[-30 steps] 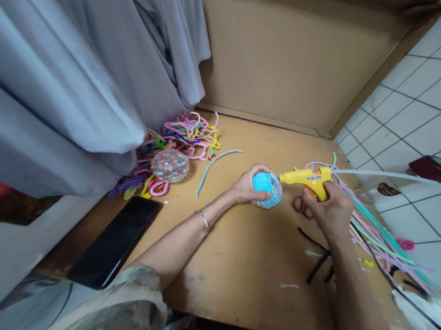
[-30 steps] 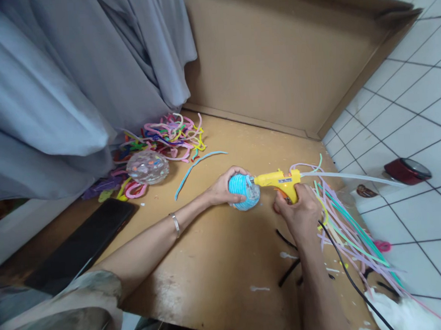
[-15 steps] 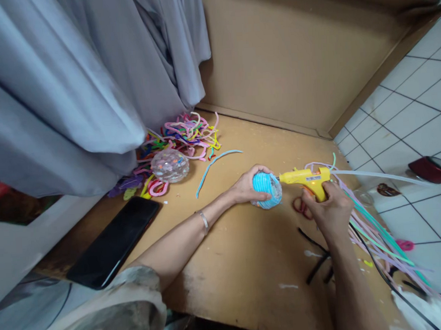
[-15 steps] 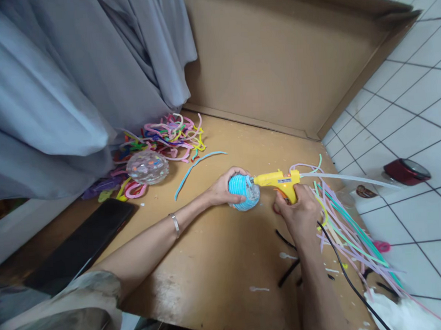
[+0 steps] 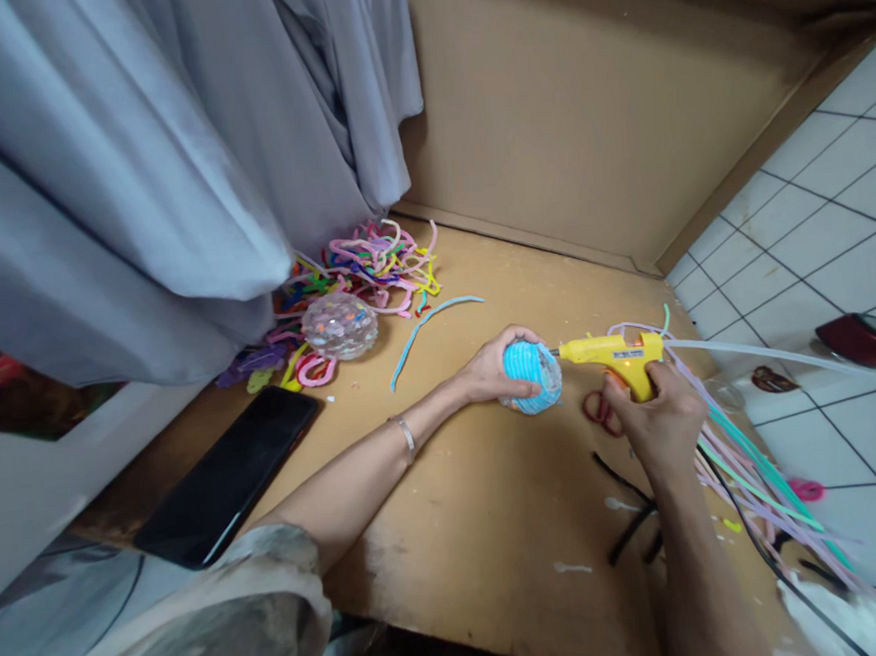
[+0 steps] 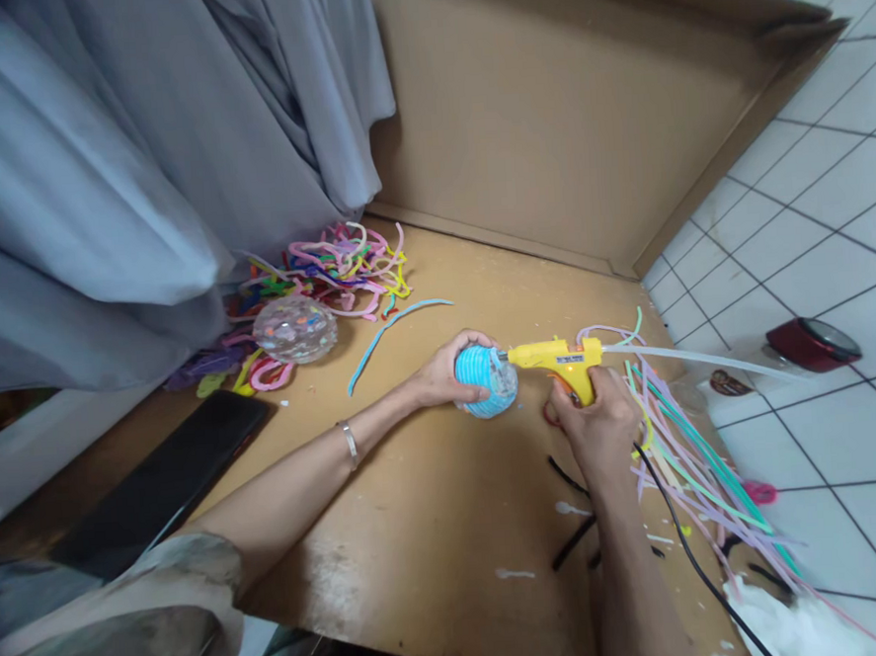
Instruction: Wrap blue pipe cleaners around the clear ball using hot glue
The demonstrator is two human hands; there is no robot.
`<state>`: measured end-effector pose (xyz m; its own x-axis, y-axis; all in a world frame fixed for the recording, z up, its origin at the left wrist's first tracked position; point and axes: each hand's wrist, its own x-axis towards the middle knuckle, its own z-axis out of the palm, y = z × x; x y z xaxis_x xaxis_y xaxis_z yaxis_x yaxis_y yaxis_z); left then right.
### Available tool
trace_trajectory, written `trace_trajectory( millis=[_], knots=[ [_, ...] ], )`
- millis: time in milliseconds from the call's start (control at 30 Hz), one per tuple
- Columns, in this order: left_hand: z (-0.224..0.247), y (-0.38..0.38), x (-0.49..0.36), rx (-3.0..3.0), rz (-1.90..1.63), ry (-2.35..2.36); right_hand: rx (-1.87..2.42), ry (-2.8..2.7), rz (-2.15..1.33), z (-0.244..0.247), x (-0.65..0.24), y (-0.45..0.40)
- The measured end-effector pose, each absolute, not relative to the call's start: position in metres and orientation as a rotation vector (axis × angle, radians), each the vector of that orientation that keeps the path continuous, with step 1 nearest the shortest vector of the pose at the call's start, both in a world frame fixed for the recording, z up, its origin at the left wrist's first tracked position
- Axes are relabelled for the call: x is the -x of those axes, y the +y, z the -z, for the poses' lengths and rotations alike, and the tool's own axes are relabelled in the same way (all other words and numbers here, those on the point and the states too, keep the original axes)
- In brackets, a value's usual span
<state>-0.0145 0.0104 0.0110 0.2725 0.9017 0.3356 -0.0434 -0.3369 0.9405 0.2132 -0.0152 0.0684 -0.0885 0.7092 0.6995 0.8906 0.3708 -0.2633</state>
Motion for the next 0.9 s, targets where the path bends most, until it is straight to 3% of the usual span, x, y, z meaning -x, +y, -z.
trace_trajectory(
  millis=[900],
  knots=[
    [-0.0112,0.0099,0.0144,-1.57,-1.229,0.785,1.402,-1.896,0.196,-0.0689,-0.2182,-0.0137]
  ],
)
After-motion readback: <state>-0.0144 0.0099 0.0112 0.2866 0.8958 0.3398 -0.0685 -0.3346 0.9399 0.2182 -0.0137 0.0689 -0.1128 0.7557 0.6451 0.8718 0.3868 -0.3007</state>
